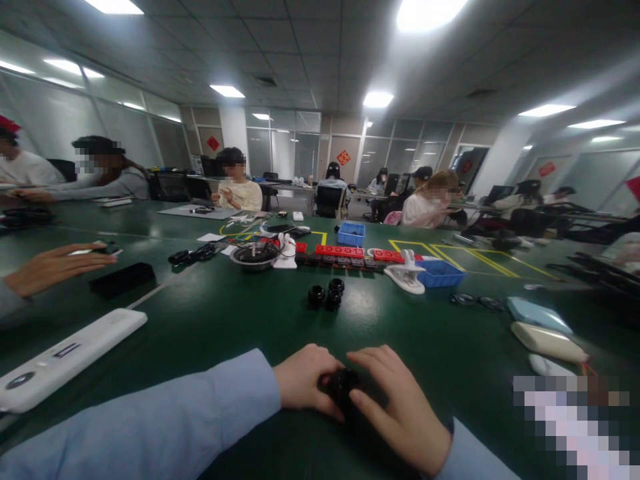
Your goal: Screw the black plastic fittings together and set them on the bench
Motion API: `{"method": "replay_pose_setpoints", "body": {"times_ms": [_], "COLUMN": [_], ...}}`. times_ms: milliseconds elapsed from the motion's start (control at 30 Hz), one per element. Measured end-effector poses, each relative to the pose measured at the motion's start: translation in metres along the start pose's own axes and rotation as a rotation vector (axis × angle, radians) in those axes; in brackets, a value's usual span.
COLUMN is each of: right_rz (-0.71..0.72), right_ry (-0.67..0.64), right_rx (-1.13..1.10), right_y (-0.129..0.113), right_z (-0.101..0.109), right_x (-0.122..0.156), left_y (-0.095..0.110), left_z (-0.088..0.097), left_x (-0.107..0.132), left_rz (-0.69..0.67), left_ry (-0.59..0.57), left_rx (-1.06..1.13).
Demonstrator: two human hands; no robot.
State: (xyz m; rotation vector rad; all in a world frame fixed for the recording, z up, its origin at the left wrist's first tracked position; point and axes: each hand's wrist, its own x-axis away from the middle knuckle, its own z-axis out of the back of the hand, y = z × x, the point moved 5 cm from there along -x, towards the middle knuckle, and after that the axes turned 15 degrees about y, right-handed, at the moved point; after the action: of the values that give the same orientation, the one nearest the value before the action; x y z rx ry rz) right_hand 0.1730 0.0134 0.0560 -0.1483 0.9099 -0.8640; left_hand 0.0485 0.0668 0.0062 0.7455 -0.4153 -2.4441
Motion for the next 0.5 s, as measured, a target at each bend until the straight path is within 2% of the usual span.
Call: {"method": "replay_pose_setpoints", "body": {"times_ms": [133,500], "right_rz": [-0.06,-0.13], "right_ry": [-0.078,-0.122], "right_rx": [-0.026,-0.009], "right_y": [-0.0033,-0.0041], "right_z": [-0.0064,-0.0064], "right_x": [-0.0011,-0.0019], "left_y": [0.0009,0.0009], "left_z": [0.0,-0.0003], "left_x": [-0.001,-0.0006], "left_rz": [-0.021,0.008], "left_ry": [0.015,-0.016], "left_rx": [0.012,-0.006]}}
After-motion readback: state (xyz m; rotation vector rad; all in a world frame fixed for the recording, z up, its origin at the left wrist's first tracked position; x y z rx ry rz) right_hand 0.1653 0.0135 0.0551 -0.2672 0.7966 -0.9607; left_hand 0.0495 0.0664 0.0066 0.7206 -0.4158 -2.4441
